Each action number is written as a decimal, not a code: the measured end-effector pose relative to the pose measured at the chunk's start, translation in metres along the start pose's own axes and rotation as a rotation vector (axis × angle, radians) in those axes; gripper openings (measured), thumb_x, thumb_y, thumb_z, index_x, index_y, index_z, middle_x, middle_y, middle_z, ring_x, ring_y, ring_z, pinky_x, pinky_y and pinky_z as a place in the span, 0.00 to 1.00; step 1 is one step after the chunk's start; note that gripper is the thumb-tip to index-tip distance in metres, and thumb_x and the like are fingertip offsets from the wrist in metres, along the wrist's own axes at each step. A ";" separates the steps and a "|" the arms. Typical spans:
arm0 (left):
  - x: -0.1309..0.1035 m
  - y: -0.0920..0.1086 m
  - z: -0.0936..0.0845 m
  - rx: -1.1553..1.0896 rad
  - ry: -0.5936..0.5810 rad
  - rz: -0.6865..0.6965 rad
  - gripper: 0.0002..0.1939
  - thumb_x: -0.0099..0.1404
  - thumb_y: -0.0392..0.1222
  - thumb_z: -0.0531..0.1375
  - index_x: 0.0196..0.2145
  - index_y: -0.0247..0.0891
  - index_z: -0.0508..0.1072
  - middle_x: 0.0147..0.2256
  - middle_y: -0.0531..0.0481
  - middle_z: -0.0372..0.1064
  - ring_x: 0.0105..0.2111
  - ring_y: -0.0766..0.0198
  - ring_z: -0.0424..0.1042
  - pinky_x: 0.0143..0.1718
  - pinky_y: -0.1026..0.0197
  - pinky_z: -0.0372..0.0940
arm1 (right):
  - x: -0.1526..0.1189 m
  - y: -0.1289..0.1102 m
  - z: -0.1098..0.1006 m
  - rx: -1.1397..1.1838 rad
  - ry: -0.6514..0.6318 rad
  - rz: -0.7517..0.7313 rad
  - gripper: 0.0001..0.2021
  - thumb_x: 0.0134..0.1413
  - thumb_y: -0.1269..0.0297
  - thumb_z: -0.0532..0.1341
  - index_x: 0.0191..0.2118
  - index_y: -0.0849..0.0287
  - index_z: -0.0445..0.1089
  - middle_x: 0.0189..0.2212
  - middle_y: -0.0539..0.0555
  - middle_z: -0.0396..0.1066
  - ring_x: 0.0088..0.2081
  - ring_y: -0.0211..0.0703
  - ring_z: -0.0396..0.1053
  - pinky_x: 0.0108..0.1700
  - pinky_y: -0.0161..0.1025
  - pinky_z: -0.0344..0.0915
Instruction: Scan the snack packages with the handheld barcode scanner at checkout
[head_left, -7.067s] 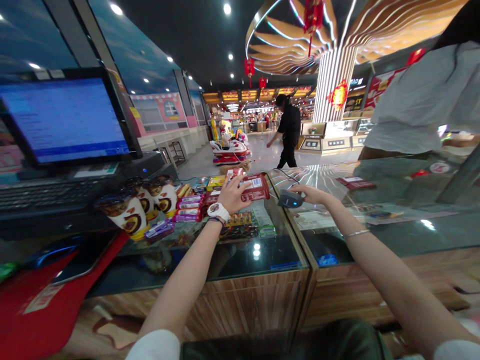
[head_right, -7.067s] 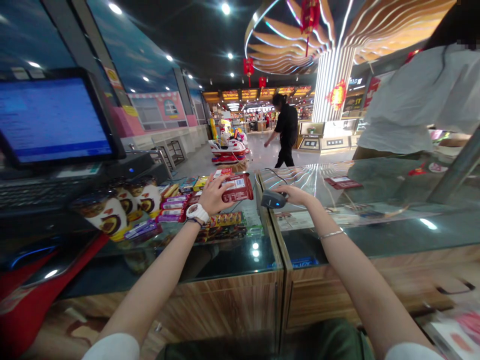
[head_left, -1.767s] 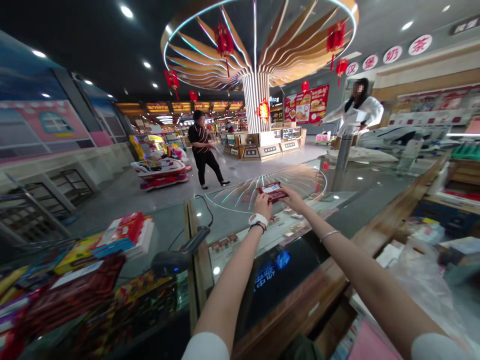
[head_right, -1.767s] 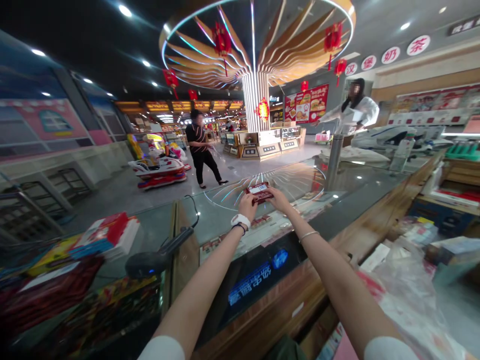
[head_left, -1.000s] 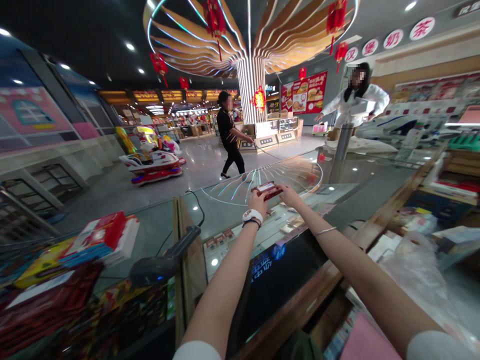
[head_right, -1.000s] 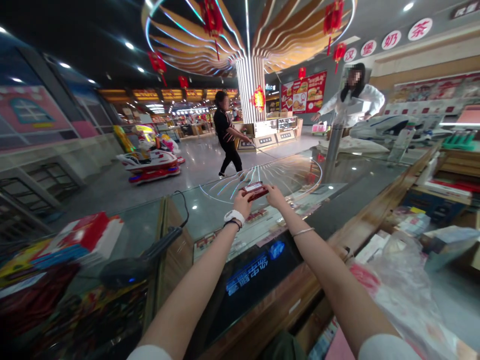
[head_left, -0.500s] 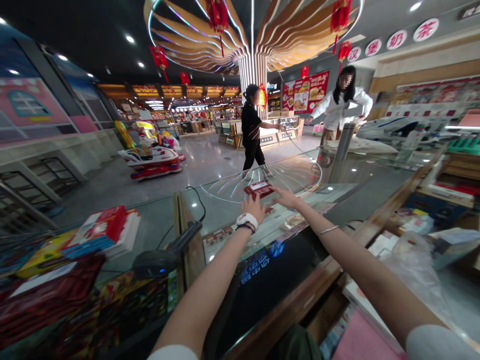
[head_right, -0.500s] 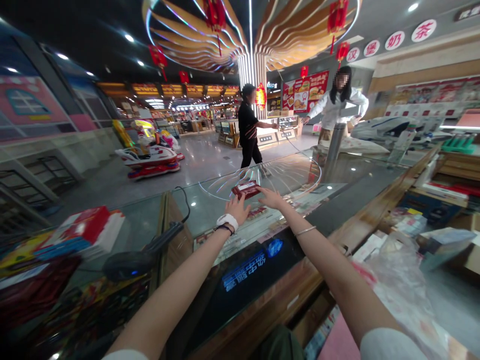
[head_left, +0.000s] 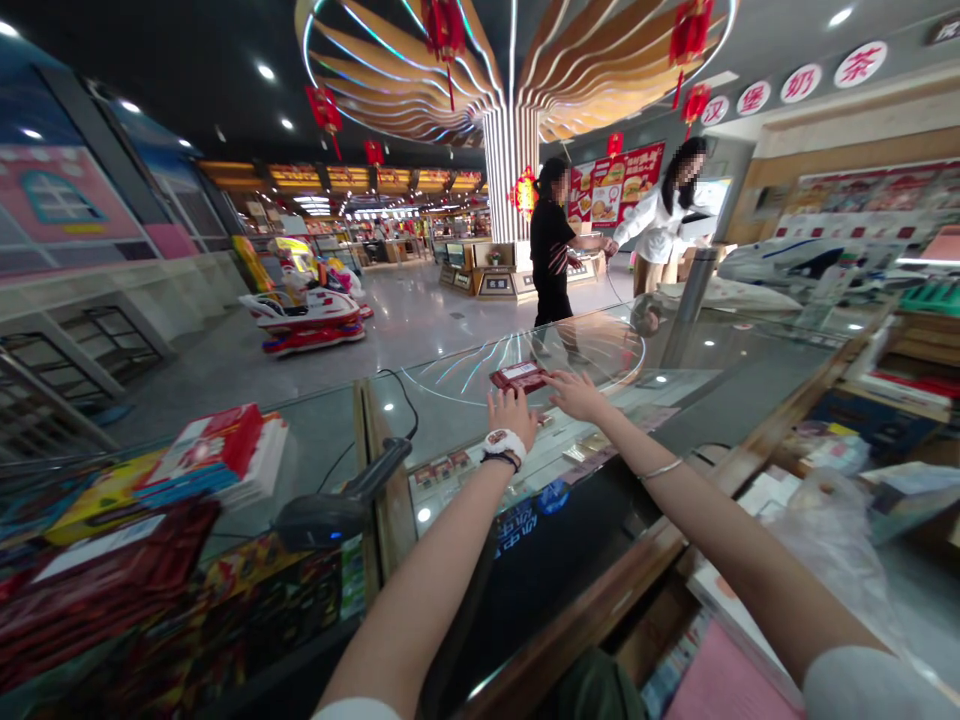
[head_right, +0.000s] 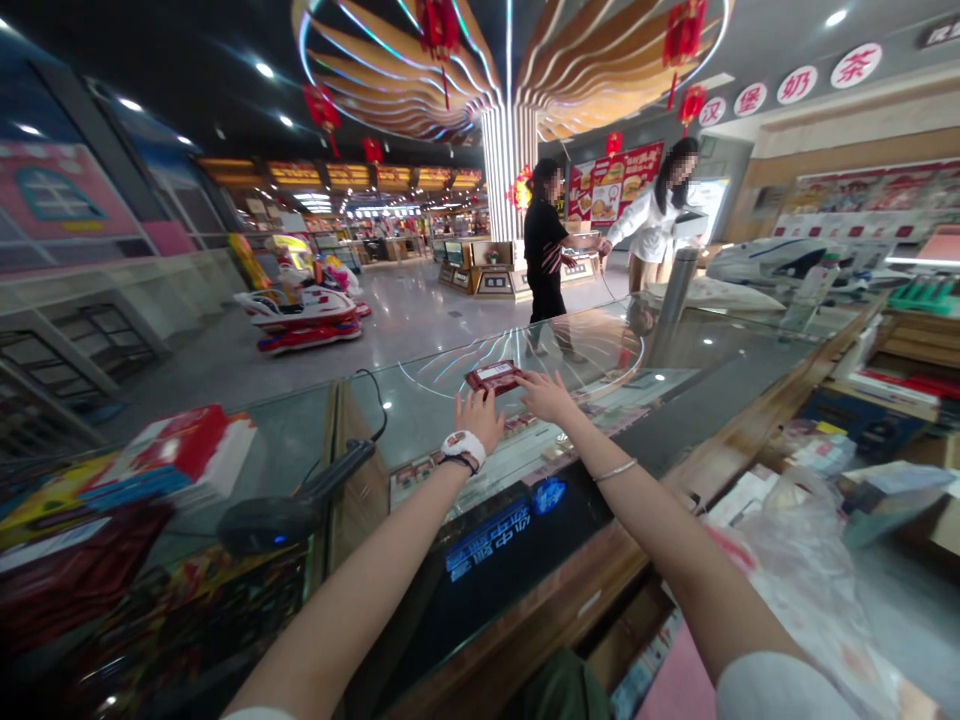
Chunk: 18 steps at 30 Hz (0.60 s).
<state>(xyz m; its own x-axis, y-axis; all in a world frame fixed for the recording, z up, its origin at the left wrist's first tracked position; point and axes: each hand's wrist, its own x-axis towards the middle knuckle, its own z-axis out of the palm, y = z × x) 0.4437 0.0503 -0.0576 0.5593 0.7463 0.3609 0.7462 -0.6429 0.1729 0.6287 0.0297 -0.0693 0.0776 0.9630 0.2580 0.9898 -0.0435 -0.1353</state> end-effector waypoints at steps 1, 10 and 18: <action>0.000 0.000 0.000 -0.002 0.000 0.003 0.28 0.68 0.43 0.55 0.64 0.31 0.62 0.61 0.34 0.62 0.65 0.42 0.54 0.69 0.39 0.41 | 0.000 0.000 0.000 -0.003 0.001 0.003 0.27 0.66 0.62 0.51 0.69 0.51 0.54 0.66 0.60 0.57 0.64 0.59 0.58 0.66 0.69 0.45; 0.002 -0.002 -0.001 -0.021 -0.103 -0.024 0.30 0.70 0.45 0.52 0.67 0.31 0.57 0.67 0.36 0.54 0.68 0.42 0.50 0.69 0.37 0.40 | 0.004 -0.001 0.010 0.036 -0.044 0.059 0.29 0.66 0.58 0.51 0.71 0.51 0.49 0.70 0.60 0.50 0.67 0.63 0.54 0.65 0.70 0.49; 0.009 -0.008 0.009 -0.033 -0.169 -0.036 0.31 0.71 0.49 0.49 0.68 0.36 0.54 0.69 0.39 0.50 0.69 0.42 0.48 0.69 0.34 0.36 | 0.004 -0.004 0.015 0.044 -0.102 0.086 0.29 0.68 0.56 0.50 0.71 0.48 0.47 0.72 0.60 0.43 0.67 0.62 0.56 0.63 0.70 0.52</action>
<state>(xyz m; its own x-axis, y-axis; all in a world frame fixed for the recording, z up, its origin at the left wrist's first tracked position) 0.4457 0.0638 -0.0641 0.5871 0.7855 0.1956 0.7562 -0.6184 0.2138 0.6228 0.0377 -0.0821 0.1470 0.9783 0.1457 0.9737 -0.1173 -0.1953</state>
